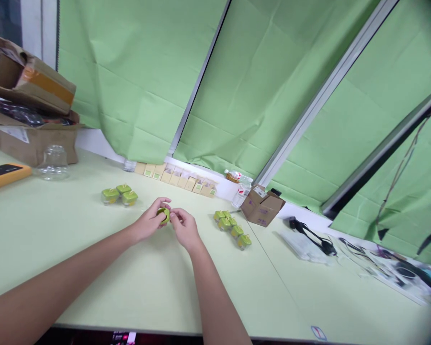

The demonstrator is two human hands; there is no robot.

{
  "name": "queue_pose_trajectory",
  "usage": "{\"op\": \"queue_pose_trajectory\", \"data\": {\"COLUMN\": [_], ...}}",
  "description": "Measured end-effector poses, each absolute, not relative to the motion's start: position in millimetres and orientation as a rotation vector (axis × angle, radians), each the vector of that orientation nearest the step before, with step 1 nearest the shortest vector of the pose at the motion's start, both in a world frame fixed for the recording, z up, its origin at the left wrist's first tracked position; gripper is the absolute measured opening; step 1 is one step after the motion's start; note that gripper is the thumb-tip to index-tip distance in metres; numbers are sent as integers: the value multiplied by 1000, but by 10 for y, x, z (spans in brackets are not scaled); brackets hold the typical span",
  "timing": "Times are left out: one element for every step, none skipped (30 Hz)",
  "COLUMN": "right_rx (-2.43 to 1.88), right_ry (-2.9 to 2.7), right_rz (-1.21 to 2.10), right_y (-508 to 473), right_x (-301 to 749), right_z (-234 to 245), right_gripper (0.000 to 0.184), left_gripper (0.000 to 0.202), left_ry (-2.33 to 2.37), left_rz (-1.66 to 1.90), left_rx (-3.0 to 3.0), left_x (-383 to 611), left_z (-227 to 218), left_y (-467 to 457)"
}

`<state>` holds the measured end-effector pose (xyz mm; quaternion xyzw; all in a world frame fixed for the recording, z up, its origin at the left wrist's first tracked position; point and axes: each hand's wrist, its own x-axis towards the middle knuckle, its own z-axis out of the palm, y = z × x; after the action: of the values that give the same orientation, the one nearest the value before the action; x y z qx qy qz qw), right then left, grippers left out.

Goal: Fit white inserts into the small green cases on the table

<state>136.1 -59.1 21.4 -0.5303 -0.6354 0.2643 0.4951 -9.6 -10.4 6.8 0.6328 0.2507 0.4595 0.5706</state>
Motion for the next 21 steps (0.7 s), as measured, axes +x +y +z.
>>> {"op": "queue_pose_trajectory", "data": {"right_rx": [-1244,-1208,-1171,-1132,-1095,-1066,-1049,-1041,-1038,-1041,-1047,-1055,-1062,-1071,-1080,-1088,-1090,-1088,-1082,-1076,-1069], "right_ry": [-1486,-1422,-1358,-1308,-1280,-1273,-1282,-1295,-1301,-1296,-1284,-1267,-1247,-1224,-1201,-1184,-1172,-1164,-1160,-1155,-1149], "right_rz": [748,848,941,1014,1059,1079,1077,1056,1025,992,962,930,899,870,847,831,820,815,813,813,815], "right_y": [-581,-573,-569,-569,-571,-574,-577,-577,-575,-570,-561,-551,-539,-528,-517,-508,-501,-495,-492,-490,-489], "right_x": [1344,1334,1329,1328,1329,1330,1329,1325,1321,1315,1311,1308,1307,1309,1313,1318,1324,1329,1334,1338,1341], "right_z": [211,209,208,208,208,209,209,208,207,205,202,199,196,192,188,184,179,174,169,164,160], "right_gripper": [23,24,24,25,26,26,26,26,25,23,22,21,20,19,19,19,20,20,21,21,22], "left_gripper": [44,46,48,49,49,49,48,48,47,46,45,44,43,41,38,35,31,28,26,26,26], "left_ry": [591,600,615,628,638,643,641,633,626,629,648,685,740,803,859,889,889,871,843,817,804], "left_rz": [1075,1074,1072,1068,1063,1056,1048,1041,1037,1043,1064,1107,1171,1241,1301,1335,1337,1320,1295,1271,1258], "left_rx": [1464,1444,1420,1388,1349,1307,1268,1239,1224,1222,1234,1256,1286,1324,1370,1424,1478,1522,1551,1562,1560], "left_x": [-95,-97,-100,-104,-109,-111,-111,-109,-104,-97,-90,-84,-82,-83,-90,-100,-112,-126,-139,-151,-161], "left_z": [96,126,156,183,207,224,235,238,233,222,204,183,160,136,115,98,84,76,71,69,69], "left_y": [-123,-144,-165,-185,-203,-217,-226,-228,-223,-211,-191,-166,-136,-105,-75,-48,-26,-10,0,6,9]}}
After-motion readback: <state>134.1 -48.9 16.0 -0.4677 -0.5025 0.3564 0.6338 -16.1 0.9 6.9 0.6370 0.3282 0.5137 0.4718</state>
